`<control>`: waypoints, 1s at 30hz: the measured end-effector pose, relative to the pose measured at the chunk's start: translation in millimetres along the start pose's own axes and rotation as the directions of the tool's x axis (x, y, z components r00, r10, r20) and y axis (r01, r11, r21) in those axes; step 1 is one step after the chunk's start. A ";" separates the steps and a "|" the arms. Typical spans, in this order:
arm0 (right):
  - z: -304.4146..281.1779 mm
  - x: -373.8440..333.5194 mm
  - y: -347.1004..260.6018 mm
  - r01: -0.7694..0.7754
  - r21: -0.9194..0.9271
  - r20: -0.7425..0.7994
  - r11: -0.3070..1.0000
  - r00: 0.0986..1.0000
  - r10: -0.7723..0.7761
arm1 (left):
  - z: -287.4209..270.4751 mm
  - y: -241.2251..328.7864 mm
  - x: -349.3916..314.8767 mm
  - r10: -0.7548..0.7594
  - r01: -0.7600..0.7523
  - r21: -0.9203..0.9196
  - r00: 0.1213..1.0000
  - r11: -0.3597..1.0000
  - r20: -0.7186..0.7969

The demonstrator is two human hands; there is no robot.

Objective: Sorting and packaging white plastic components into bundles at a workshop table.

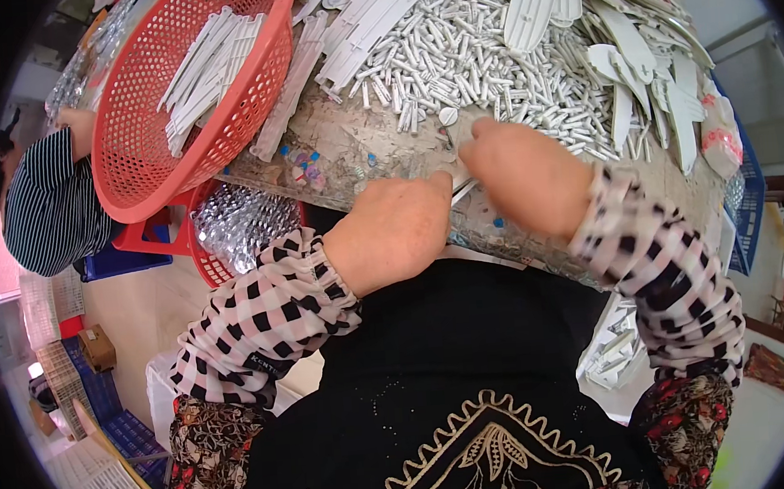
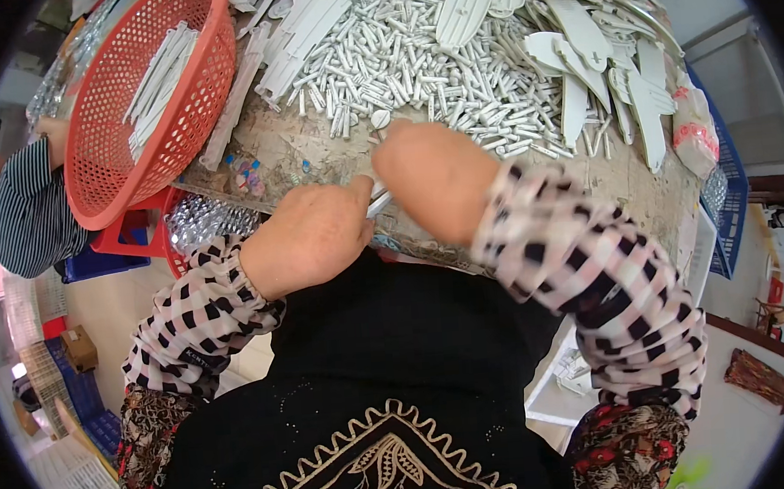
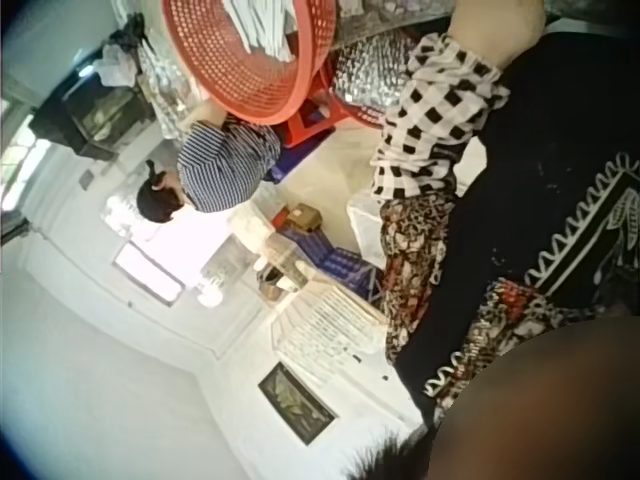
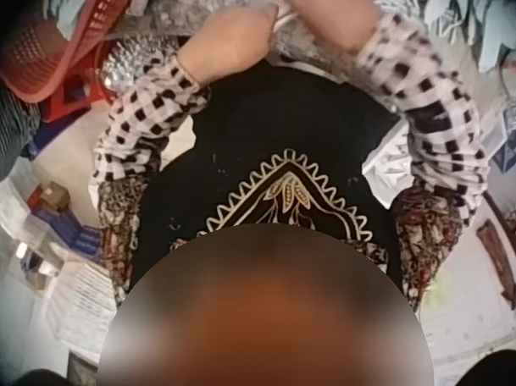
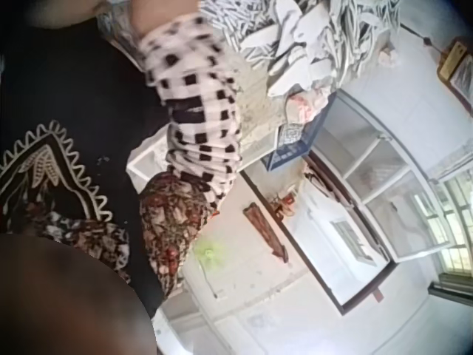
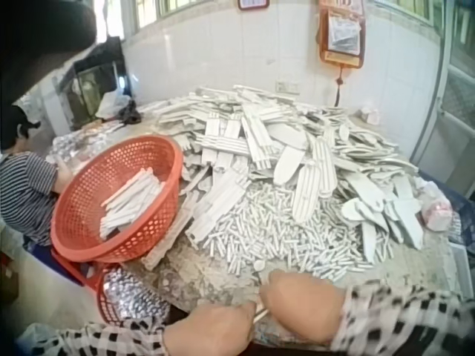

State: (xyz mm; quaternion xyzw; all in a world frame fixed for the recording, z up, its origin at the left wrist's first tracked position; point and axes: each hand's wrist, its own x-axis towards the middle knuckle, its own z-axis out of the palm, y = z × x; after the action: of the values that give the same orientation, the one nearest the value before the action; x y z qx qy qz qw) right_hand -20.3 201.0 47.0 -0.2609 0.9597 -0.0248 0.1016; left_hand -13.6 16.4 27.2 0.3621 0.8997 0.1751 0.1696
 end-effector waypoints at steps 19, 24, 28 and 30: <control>49.1 48.4 1.4 -0.248 0.651 -0.085 0.718 0.915 0.394 | 10.9 -8.9 -0.8 -0.005 0.004 -0.029 1.000 1.000 -0.009; 48.3 42.8 -0.6 -0.242 0.631 -0.116 0.737 0.910 0.398 | 9.5 -4.0 -1.6 -0.020 0.020 0.009 1.000 1.000 -0.015; 57.7 40.5 9.3 -0.242 0.677 -0.107 0.696 0.902 0.418 | 3.0 2.0 0.1 -0.027 0.027 0.020 0.999 0.999 0.025; 62.9 26.3 19.2 -0.043 0.922 -0.201 0.384 0.794 0.573 | 3.2 4.6 1.8 -0.053 0.054 -0.010 0.996 0.999 0.065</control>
State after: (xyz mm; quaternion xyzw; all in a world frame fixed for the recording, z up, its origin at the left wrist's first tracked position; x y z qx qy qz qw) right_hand -38.9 204.6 -21.2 0.0391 0.8238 -0.5651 -0.0237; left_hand -10.8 21.4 26.1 0.3425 0.9020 0.1640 0.2054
